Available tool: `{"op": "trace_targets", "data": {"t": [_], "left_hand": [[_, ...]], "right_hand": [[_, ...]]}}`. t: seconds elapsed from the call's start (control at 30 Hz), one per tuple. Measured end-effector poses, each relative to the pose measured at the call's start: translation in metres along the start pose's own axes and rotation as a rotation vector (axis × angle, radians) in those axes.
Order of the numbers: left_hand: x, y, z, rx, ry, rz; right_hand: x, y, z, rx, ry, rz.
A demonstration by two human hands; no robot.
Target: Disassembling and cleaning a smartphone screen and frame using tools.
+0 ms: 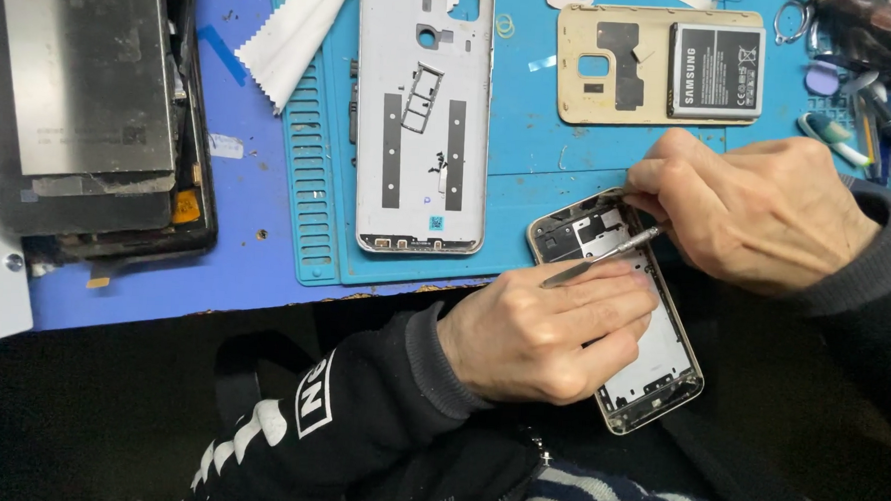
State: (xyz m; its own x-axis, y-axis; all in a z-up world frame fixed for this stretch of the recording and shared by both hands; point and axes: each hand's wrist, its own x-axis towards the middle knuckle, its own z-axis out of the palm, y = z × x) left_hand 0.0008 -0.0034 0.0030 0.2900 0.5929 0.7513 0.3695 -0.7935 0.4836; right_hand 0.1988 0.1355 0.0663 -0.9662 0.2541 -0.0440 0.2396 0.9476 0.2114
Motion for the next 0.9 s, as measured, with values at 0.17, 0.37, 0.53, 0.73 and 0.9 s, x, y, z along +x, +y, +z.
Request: {"op": "trace_targets", "data": {"t": [0.17,0.37,0.53,0.73,0.9], "left_hand": [[0.001,0.001,-0.001,0.005,-0.002,-0.010],[-0.001,0.002,-0.001,-0.004,-0.017,-0.026],[0.001,0.001,-0.001,0.007,-0.001,-0.015],[0.005,-0.001,-0.005,-0.033,-0.011,-0.004],[0.006,-0.003,-0.005,-0.027,-0.011,0.020]], "right_hand": [[0.000,-0.001,0.000,0.025,0.029,0.011],[-0.003,-0.001,0.000,0.081,0.067,0.017],[-0.027,0.005,0.004,0.127,0.069,0.077],[-0.035,-0.004,-0.011,0.264,0.152,0.342],[-0.012,-0.009,-0.022,0.290,0.244,0.386]]}}
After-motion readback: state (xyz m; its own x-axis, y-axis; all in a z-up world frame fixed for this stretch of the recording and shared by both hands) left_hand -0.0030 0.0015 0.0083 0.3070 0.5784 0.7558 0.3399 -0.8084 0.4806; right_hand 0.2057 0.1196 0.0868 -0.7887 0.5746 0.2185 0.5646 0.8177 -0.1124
